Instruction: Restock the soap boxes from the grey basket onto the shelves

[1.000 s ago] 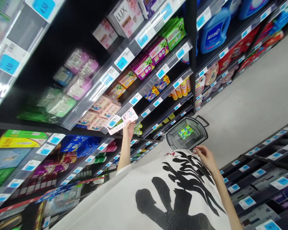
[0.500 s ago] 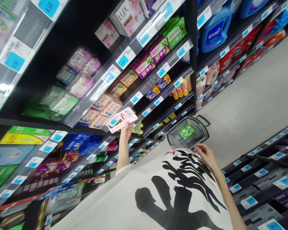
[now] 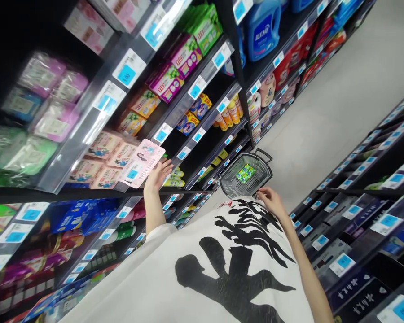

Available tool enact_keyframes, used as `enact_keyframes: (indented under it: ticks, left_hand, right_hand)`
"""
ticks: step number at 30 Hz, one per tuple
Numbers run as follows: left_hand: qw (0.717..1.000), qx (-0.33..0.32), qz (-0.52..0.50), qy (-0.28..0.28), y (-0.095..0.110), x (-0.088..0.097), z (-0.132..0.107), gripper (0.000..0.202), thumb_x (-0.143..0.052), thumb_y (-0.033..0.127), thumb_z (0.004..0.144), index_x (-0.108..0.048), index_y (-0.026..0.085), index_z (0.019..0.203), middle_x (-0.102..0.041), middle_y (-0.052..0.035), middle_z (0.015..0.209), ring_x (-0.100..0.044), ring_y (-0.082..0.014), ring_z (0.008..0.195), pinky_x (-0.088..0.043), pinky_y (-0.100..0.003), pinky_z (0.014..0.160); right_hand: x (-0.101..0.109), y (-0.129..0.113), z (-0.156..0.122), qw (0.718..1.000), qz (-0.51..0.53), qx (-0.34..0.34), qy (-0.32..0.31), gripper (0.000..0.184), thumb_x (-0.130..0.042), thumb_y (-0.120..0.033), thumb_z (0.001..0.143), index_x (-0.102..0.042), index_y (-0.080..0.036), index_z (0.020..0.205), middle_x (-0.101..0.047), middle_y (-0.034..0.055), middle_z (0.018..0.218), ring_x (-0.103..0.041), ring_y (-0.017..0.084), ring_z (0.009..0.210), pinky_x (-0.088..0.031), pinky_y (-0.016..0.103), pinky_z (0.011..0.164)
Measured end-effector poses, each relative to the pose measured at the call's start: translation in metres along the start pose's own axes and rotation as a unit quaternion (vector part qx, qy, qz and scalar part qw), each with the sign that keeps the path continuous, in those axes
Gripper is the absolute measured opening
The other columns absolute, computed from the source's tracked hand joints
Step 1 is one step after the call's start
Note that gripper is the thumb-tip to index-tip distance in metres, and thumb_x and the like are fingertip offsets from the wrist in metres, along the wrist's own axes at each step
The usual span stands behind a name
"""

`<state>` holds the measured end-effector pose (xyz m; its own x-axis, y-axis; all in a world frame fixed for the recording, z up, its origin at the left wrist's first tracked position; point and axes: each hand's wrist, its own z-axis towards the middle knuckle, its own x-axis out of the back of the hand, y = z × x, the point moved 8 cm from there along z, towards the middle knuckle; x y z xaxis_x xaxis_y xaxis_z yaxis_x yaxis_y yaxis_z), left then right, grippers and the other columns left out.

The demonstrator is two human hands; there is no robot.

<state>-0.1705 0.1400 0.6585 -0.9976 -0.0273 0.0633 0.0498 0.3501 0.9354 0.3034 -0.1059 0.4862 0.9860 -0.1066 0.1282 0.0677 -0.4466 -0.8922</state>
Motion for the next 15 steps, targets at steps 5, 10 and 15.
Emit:
enact_keyframes:
  ticks: [5, 10, 15]
  left_hand:
    - [0.998, 0.029, 0.032, -0.042, -0.017, -0.023, 0.005, 0.047, -0.078, 0.043, 0.088, -0.064, 0.015, 0.124, -0.069, -0.0165, 0.131, -0.073, -0.0230, 0.104, -0.055, -0.044, 0.103]
    - [0.993, 0.058, 0.084, -0.064, -0.052, -0.041, 0.010, 0.054, -0.082, 0.043, 0.082, -0.064, 0.016, 0.125, -0.070, -0.0173, 0.130, -0.073, -0.0231, 0.102, -0.058, -0.039, 0.094]
    - [0.954, 0.091, 0.245, -0.150, -0.111, -0.082, 0.008, 0.058, -0.075, 0.050, 0.085, -0.060, 0.016, 0.129, -0.072, -0.0175, 0.124, -0.073, -0.0236, 0.101, -0.058, -0.036, 0.089]
  right_hand:
    - [-0.002, -0.001, 0.002, 1.000, -0.017, -0.005, -0.002, 0.049, -0.065, -0.067, 0.082, -0.066, -0.023, 0.103, -0.078, 0.0104, 0.099, -0.076, 0.030, 0.085, -0.060, 0.049, 0.087]
    - [-0.003, 0.003, 0.003, 0.999, -0.034, -0.029, -0.006, 0.046, -0.065, -0.064, 0.083, -0.066, -0.023, 0.103, -0.078, 0.0097, 0.097, -0.076, 0.030, 0.088, -0.059, 0.047, 0.086]
    - [-0.003, 0.008, 0.003, 0.998, -0.041, -0.042, -0.007, 0.043, -0.065, -0.061, 0.085, -0.066, -0.023, 0.103, -0.078, 0.0092, 0.099, -0.076, 0.028, 0.087, -0.058, 0.045, 0.088]
